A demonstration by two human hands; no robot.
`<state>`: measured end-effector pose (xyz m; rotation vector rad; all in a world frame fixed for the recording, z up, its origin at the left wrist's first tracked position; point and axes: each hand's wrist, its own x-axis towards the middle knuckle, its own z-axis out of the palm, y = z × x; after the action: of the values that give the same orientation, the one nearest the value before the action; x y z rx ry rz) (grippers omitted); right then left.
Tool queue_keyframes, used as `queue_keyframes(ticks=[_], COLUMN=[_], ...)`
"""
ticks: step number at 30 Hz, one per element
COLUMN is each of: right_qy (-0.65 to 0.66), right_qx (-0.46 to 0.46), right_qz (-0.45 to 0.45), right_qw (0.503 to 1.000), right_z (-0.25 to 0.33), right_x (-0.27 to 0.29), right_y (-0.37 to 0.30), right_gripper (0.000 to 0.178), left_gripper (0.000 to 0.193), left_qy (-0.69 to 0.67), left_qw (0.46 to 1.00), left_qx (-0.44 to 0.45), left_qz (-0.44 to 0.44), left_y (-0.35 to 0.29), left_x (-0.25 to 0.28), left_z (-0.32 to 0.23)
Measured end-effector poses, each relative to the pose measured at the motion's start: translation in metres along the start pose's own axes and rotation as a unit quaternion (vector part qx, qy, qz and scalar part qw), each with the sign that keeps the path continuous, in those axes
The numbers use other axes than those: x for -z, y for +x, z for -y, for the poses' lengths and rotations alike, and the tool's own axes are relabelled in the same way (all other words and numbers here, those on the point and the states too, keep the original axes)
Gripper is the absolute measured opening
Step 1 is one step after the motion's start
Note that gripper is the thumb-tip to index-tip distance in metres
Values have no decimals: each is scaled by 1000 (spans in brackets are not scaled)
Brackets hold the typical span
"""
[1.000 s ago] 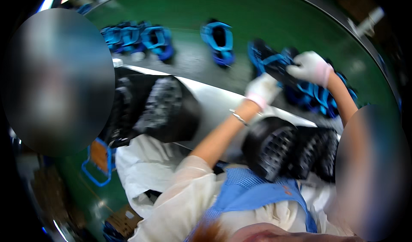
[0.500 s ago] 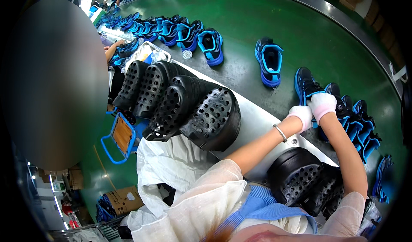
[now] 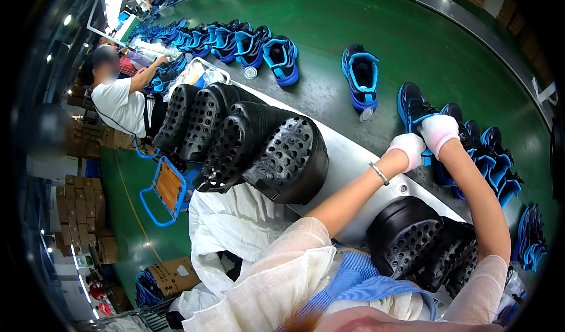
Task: The person assembles shoes on a factory production line by taking black perforated shoe components from a shelf and fitting them onto blue and black sneakers as they move along a conveyor belt.
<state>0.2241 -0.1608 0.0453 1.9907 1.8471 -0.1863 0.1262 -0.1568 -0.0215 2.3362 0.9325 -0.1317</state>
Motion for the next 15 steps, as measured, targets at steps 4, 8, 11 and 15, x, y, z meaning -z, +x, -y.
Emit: queue_keyframes(ticks=[4,8,11,15], right_qy=[-35,-33,-16,12], right_qx=[32,27,15,51], right_qz=[2,-9,-23,-38], right_qw=[999,999,1000,998], right_z=[3,7,4,4], right_x=[-4,1,-4,1], right_y=[0,3,10,4], right_gripper=[20,21,23,21], left_gripper=[32,28,26,31], left_qy=[-7,16,47,97], left_qw=[999,998,997,994], left_qx=[23,30,22,17], left_qz=[27,43,53,46], left_y=[0,2,5,-2], left_x=[2,-3,-1,5], left_z=[-1,-3,-8,-4])
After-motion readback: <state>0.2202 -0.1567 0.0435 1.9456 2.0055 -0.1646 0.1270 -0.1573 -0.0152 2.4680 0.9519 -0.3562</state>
